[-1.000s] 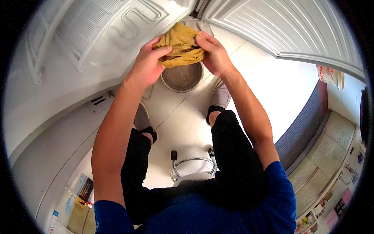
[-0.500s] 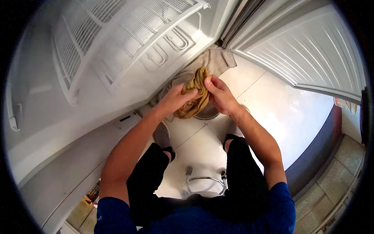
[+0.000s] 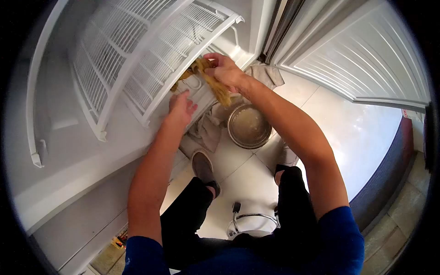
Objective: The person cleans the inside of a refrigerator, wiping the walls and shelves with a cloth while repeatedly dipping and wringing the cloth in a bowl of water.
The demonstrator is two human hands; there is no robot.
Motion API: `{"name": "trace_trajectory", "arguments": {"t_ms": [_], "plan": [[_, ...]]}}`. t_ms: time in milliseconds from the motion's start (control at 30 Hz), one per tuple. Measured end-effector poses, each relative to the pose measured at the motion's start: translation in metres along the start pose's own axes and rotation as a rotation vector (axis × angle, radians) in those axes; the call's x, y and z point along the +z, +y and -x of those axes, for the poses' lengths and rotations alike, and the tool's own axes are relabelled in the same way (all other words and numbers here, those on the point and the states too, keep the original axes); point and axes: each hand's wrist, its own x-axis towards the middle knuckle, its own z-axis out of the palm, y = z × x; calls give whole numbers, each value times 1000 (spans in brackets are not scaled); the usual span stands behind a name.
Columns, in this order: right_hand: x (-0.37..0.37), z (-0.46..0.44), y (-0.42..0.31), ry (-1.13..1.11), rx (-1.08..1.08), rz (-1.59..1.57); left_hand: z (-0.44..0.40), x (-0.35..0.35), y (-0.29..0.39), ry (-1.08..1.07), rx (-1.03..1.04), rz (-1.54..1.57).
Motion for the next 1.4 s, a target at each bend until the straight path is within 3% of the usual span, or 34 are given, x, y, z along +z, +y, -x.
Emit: {"name": "trace_trajectory", "arguments": {"t_ms": [33,100,233,267,300,367,433,467,533,567,600,633,667,700,767,833,900,933,1033,1100,1167,1267,1400], "plan": [[4,-4,8,3,-2,-7,9,0,-4,-59,-90,-41],[15,-11,20,81,81,-572,39,0,-7,-112,-33,-114],[32,-9,32,61,-172,-909,81,-4,7,-189,97,-277],[33,-13,55,88,-197,-552,71,-8,6,-218,230,-384],[33,-10,65,100,-208,-562,56,-14,3,-225,239,-399],[30,-1,73,431,-59,425,27,-12,5,-130,650,-935],[30,11,69,449,-182,430,18,1,5,-142,652,-970],[30,19,70,449,-301,440,9,11,3,-124,854,-1045],[23,36,75,368,-220,397,-7,34,-1,-76,1158,-1165],[16,46,77,289,-160,352,-9,46,-4,-92,1158,-1170],[4,57,90,199,-241,303,-11,60,-4,-9,1041,-1399],[-9,74,90,159,-182,309,-12,70,-5,87,909,-1620],[-22,93,87,116,-124,317,-14,70,-14,127,1052,-1571],[-35,111,90,170,-107,262,-22,67,-22,128,1049,-1570],[-52,149,101,247,-39,144,-32,48,-38,-7,1467,-1412],[-66,174,111,274,-13,86,-25,36,-25,-91,1476,-1394],[-70,191,114,324,110,-105,-25,27,-6,-339,1291,-1395],[-70,191,112,318,102,-106,-24,29,-1,-329,1297,-1396],[-74,191,105,322,127,-236,-20,46,12,-358,224,397],[-75,187,105,326,85,-247,-20,37,37,-414,73,670],[-76,189,108,308,83,-246,-20,36,53,-903,27,1162],[-77,196,112,306,127,-253,35,59,90,-678,89,1110],[-84,196,115,332,159,-266,22,96,100,-749,90,1111]]}}
